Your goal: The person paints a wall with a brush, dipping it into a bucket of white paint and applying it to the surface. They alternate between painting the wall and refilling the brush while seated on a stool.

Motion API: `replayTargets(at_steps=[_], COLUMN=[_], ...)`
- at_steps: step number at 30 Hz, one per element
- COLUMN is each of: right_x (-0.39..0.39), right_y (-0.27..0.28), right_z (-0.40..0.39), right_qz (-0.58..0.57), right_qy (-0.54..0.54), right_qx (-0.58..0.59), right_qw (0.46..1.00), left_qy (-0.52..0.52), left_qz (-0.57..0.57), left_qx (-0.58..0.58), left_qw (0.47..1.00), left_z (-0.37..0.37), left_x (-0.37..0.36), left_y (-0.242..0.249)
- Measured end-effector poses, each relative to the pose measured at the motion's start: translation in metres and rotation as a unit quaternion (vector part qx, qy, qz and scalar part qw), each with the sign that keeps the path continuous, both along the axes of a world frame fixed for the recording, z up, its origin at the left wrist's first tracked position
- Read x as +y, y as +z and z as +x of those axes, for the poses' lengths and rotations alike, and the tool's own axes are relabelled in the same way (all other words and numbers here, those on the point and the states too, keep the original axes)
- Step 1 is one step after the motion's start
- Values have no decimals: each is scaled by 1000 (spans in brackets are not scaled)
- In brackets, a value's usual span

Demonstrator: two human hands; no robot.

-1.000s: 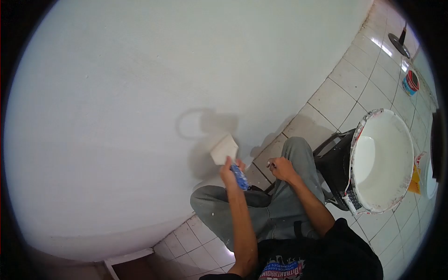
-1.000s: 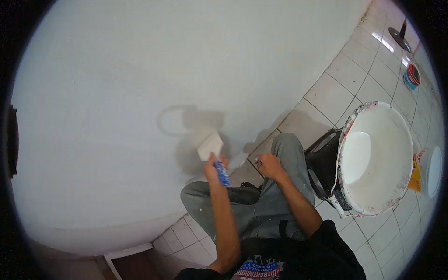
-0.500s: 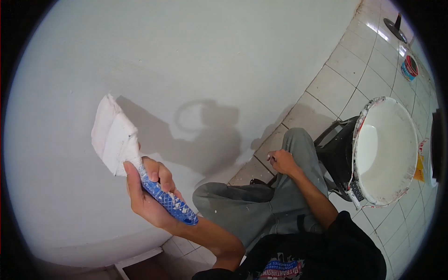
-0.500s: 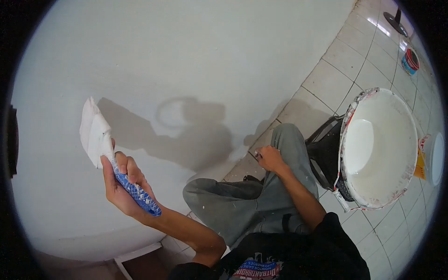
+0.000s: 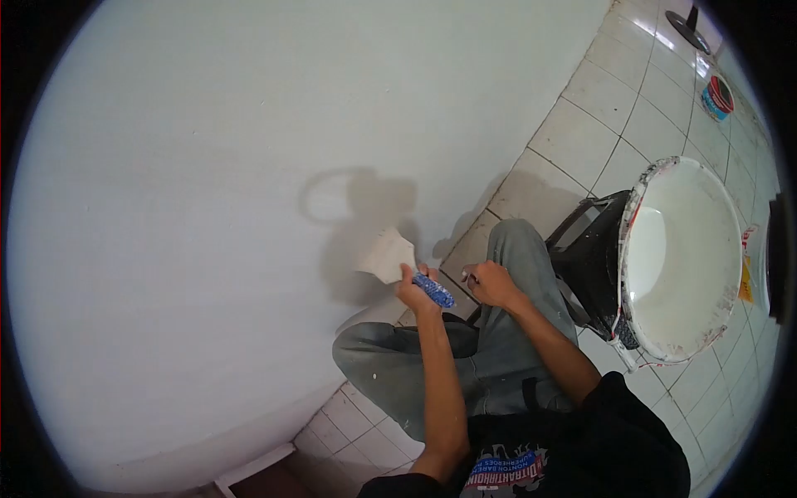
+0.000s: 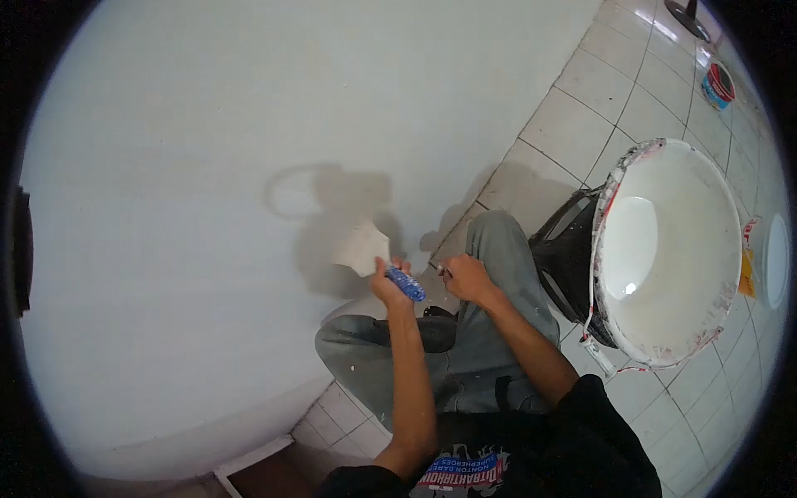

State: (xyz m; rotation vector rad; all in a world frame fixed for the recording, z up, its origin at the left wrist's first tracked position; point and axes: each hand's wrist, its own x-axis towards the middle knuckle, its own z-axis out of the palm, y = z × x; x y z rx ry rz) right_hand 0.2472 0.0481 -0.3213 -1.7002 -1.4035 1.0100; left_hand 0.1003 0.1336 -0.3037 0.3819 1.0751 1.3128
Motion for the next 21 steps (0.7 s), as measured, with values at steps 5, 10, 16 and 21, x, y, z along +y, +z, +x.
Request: replayTargets(at_steps=[5,10,16,21], right_x=[0,1,-12,-8], right_y=[-3,-11,-2,-3], right_z=[-3,-6,4,2], right_qz=[17,12,30,26], right_qy=[-2,4,-10,5], right_qx=[3,0,33,14], right_qw=[1000,1000,999,1000], left_qy=[-30,-22,-46,-41], left_qz=[-105,-206,-15,153], left_qx=[-58,-30,-11,61], left_qw=[992,978,999,985], left_z=[-22,-7,-9,2], left_x=[10,14,15,-6], left_y=[-93,-66,78,241])
